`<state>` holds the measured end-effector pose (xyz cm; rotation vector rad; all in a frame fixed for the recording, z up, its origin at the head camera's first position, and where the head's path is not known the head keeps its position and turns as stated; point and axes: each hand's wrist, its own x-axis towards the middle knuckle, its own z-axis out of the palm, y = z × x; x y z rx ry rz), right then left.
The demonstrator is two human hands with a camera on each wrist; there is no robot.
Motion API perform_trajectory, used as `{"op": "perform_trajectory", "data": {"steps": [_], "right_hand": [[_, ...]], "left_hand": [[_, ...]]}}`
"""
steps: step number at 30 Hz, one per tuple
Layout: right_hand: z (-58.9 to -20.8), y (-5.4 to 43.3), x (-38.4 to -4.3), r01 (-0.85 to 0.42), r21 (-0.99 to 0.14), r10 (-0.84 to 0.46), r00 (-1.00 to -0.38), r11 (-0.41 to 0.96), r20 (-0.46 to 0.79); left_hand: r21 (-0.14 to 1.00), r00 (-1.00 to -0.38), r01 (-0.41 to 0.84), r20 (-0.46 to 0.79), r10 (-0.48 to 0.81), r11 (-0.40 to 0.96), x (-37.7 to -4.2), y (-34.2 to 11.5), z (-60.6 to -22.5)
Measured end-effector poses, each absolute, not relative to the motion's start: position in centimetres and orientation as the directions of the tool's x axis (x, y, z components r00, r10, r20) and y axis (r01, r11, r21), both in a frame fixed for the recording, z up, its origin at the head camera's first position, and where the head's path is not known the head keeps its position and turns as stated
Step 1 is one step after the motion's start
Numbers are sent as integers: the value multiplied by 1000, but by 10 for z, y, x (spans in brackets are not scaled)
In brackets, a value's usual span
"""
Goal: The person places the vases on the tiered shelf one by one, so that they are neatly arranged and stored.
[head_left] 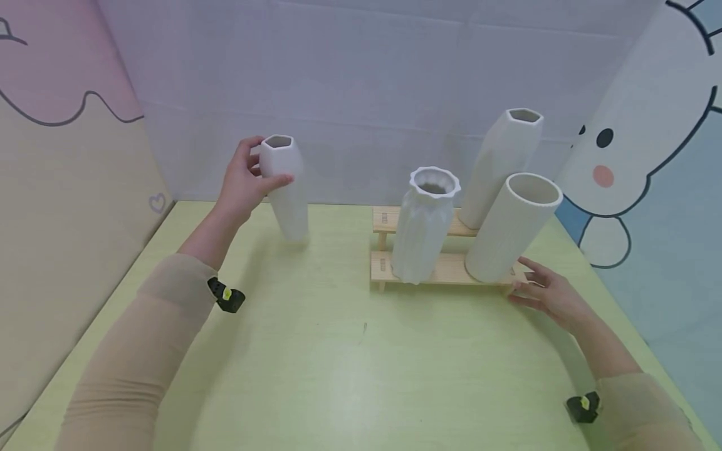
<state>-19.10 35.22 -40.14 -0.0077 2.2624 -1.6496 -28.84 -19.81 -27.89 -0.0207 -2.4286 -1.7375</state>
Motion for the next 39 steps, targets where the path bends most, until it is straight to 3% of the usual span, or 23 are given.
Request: {"op": "perform_trajectory", "data": {"steps": [22,39], "right_hand": [[-403,355,-192,195,-926,-212,-939,323,-272],[-405,354,-194,195,-930,-217,-939,312,-269]], "left_hand": [[959,-987,128,149,-67,252,-273,-168,-233],[964,-986,166,166,17,207,-269,-143,-207]]}}
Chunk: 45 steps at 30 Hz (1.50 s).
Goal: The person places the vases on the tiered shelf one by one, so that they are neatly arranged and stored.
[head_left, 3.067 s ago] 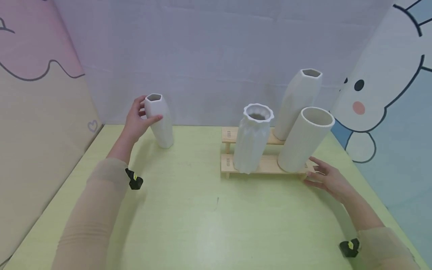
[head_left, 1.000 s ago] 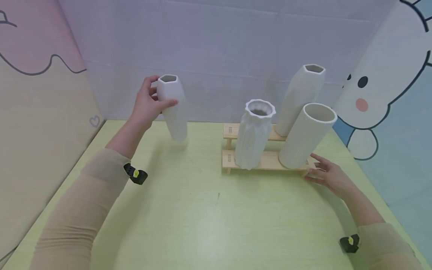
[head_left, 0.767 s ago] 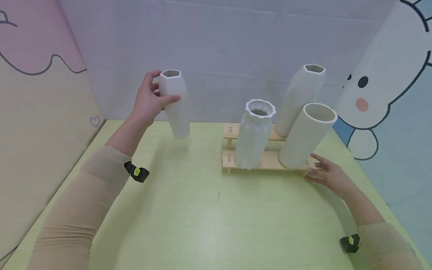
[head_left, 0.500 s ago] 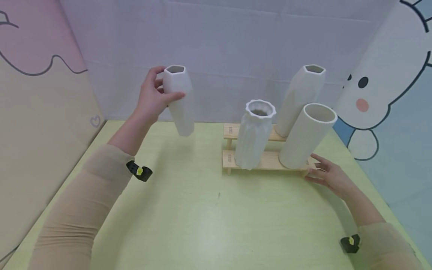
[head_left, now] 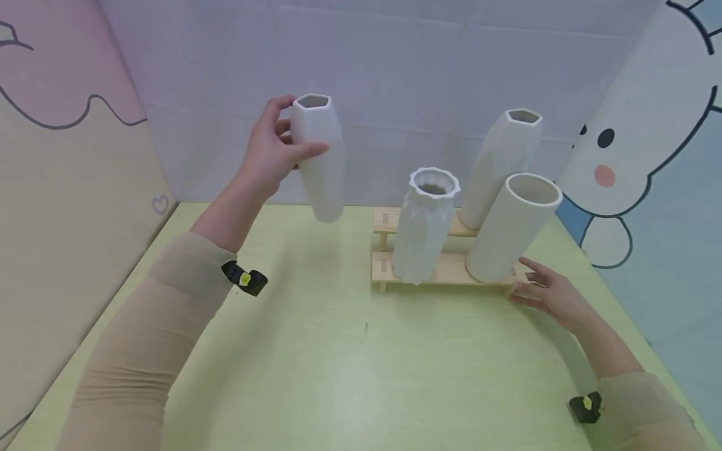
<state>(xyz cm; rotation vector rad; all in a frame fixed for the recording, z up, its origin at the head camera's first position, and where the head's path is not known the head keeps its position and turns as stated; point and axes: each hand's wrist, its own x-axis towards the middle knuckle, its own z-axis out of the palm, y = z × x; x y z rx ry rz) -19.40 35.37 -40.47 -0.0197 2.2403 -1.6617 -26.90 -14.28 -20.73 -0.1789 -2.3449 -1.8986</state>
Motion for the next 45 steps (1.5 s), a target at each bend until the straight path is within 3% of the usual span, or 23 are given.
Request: {"op": "perform_trajectory", "data": {"steps": [20,45], "right_hand": [[-403,350,-192,193,-927,-208,-941,321,-268],[-404,353,-190,204,-923,-192,-942,325,-276]], "left_hand": [[960,-963,260,249,99,109,-274,-102,-188],[964,-946,264,262,193,-15,-293,-49,-200]]}}
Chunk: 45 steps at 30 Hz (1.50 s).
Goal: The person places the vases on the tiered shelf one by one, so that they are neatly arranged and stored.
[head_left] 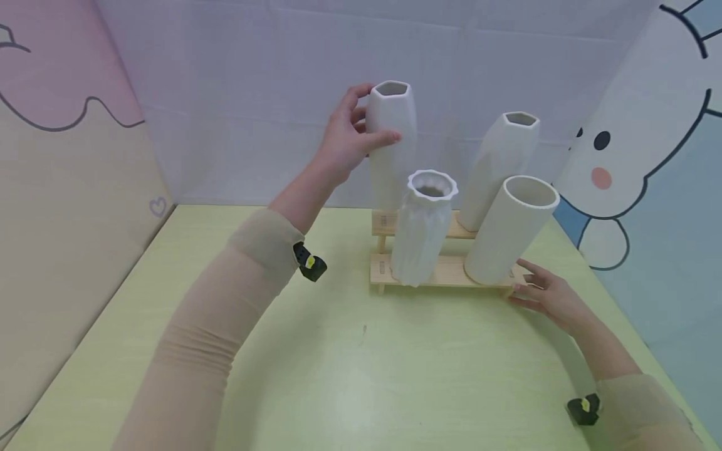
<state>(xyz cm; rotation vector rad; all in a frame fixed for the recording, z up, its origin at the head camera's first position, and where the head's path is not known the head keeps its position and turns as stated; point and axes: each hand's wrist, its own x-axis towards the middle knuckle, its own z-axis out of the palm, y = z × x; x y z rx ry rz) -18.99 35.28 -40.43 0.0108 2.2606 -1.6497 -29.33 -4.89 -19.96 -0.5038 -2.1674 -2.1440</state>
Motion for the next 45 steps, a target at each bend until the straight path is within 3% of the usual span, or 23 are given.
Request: {"op": "perform_trajectory", "data": {"steps": [24,45], "right_hand": [[-405,349,-190,175,-933,-206,-947,313,-247],[-402,345,-191,184,-924,-205,-943,335,-262]], "left_hand": [[958,-941,280,260,218,62,-308,-17,-227],[949,-931,293,255,261,119,-308,-5,-225]]}}
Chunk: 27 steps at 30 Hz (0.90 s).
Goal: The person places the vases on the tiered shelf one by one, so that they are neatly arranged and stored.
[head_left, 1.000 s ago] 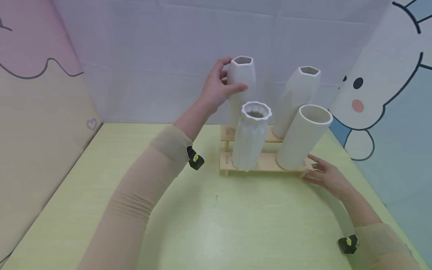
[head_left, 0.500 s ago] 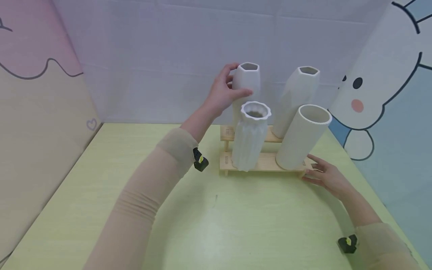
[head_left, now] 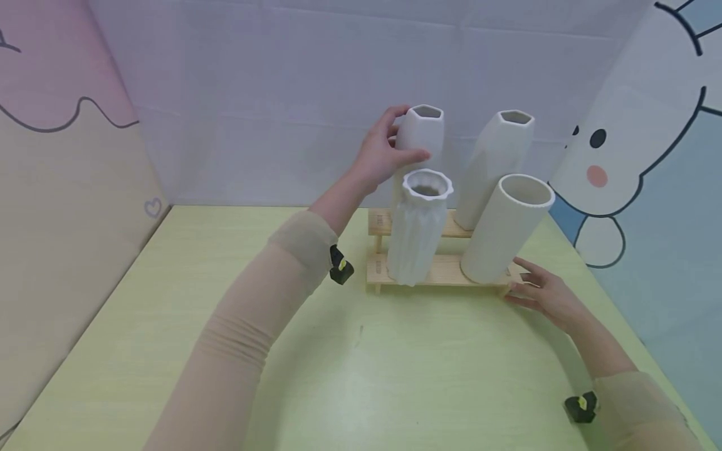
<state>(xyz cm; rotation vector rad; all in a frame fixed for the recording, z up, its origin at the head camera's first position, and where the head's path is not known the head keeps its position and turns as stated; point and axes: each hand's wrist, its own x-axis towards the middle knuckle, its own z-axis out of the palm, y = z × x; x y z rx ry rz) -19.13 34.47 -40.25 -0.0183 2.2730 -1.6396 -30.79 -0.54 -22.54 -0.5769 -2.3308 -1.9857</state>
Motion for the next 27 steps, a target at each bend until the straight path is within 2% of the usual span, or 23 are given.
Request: {"op": "perform_trajectory", "data": {"steps": [16,27], "right_hand": [[-408,348,-195,169,-935,-218,-945,311,-244],[-400,352,-195,175,-923,-204,-945,342,-254]], "left_hand": [[938,-926,298,238,293,178,-308,-9,-228],[844,-901,400,291,322,356,-298,-18,-225]]}}
